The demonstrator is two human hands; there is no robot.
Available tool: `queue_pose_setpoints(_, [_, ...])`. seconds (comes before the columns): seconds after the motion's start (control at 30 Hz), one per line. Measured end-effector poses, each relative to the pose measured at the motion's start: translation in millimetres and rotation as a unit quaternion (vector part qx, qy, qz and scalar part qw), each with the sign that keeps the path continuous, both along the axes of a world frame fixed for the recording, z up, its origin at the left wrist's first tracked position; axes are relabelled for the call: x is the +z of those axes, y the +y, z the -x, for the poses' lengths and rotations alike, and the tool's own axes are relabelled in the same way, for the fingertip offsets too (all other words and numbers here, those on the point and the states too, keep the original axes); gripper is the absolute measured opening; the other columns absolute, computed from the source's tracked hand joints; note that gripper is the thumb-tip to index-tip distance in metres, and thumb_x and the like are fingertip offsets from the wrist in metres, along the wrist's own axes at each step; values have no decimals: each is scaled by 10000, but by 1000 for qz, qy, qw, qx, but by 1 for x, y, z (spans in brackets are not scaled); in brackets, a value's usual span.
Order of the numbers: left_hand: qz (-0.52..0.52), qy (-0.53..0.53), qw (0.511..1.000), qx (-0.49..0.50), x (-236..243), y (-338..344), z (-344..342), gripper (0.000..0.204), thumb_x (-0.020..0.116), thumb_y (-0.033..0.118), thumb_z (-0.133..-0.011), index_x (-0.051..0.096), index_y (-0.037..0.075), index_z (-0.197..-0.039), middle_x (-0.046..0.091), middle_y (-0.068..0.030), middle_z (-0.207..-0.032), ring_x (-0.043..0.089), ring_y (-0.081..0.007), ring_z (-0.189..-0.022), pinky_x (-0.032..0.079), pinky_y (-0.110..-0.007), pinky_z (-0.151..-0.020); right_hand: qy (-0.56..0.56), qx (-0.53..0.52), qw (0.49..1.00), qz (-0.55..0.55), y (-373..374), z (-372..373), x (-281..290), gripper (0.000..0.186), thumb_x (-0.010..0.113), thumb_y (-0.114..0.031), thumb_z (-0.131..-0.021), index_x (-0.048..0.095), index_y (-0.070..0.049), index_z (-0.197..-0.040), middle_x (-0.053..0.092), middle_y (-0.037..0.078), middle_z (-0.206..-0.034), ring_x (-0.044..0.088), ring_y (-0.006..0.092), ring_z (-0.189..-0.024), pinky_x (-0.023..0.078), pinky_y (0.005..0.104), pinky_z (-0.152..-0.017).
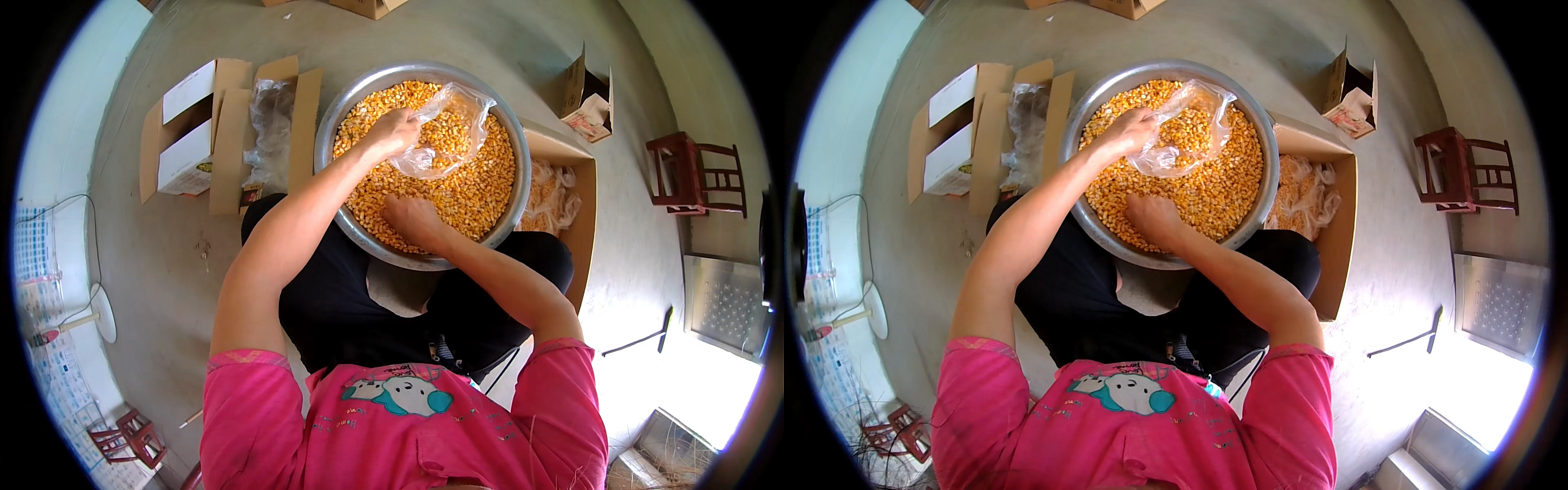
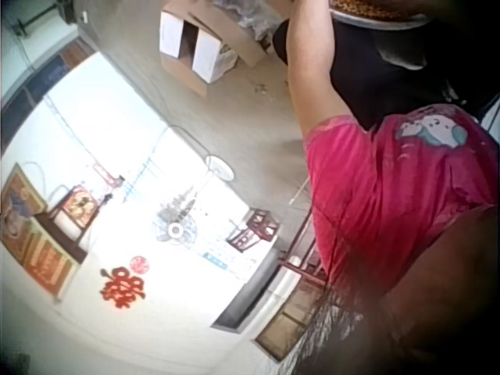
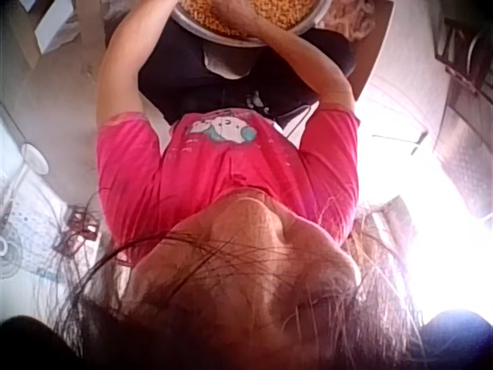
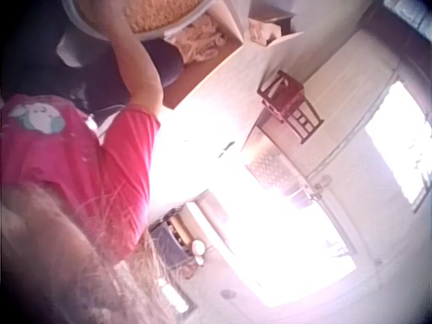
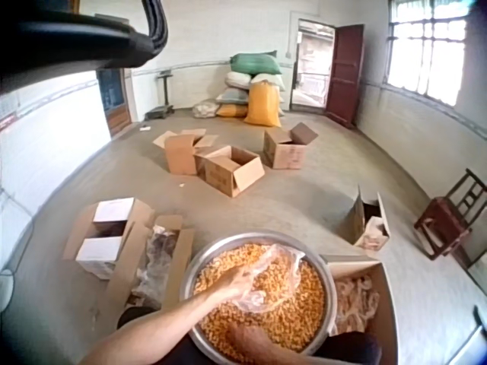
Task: The person scoops corn kernels from a large metal bowl into small plastic bags by hand, ties each bag, and places it into a cardboard box. The process is repeated multiple times.
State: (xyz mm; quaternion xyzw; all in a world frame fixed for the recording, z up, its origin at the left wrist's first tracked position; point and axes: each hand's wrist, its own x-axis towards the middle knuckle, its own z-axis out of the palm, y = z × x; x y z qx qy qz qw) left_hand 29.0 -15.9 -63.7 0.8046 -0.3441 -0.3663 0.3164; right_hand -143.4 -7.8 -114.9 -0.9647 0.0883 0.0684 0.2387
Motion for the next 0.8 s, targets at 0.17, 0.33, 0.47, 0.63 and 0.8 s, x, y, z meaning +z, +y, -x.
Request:
queue_pose_setpoints(0.17, [18, -11, 1000, 3, 2, 1, 2, 305, 447, 255, -939, 591, 2, -1031, 626, -111, -783, 599, -190, -660, 478, -358, -585, 10, -19, 999, 24, 0, -4, -8, 200, 509, -226, -899, 496, -27, -909, 647, 184, -694, 655, 367, -645, 513, 477, -564])
queue_pose_setpoints(0.33, [11, 3, 1000, 1, 4, 3, 2, 305, 443, 251, -934, 585, -4, -1024, 624, -115, -781, 599, -197, -664, 477, -362, -588, -12, -22, 1000, 0, 0, -3, -3, 203, 511, -230, -891, 515, -28, -909, 649, 179, -694, 654, 370, -644, 511, 500, -573])
queue_pose_setpoints(0.47, [17, -3, 1000, -3, 0, 1, 1, 291, 443, 247, -936, 578, -1, -1009, 615, -113, -767, 591, -199, -654, 473, -367, -580, 17, -17, 1000, -9, -3, -5, -3, 225, 514, -260, -893, 555, -39, -889, 654, 192, -741, 655, 381, -705, 516, 504, -620])
queue_pose_setpoints(0.63, [24, -12, 1000, -5, -3, -1, 0, 274, 446, 245, -940, 573, 8, -993, 594, -95, -740, 569, -198, -625, 465, -368, -564, -53, 76, 984, -155, -31, -16, 8, 279, 501, -293, -912, 586, -31, -961, 649, 210, -794, 650, 357, -696, 516, 493, -629])
queue_pose_setpoints(0.8, [39, -4, 999, -5, -5, 4, -3, 275, 443, 245, -937, 581, 11, -978, 595, -109, -722, 578, -211, -633, 471, -386, -591, 8, -30, 903, -428, -67, -21, 97, 252, 476, -299, -955, 554, -60, -955, 520, 39, -651, 483, 138, -511, 387, 293, -437])
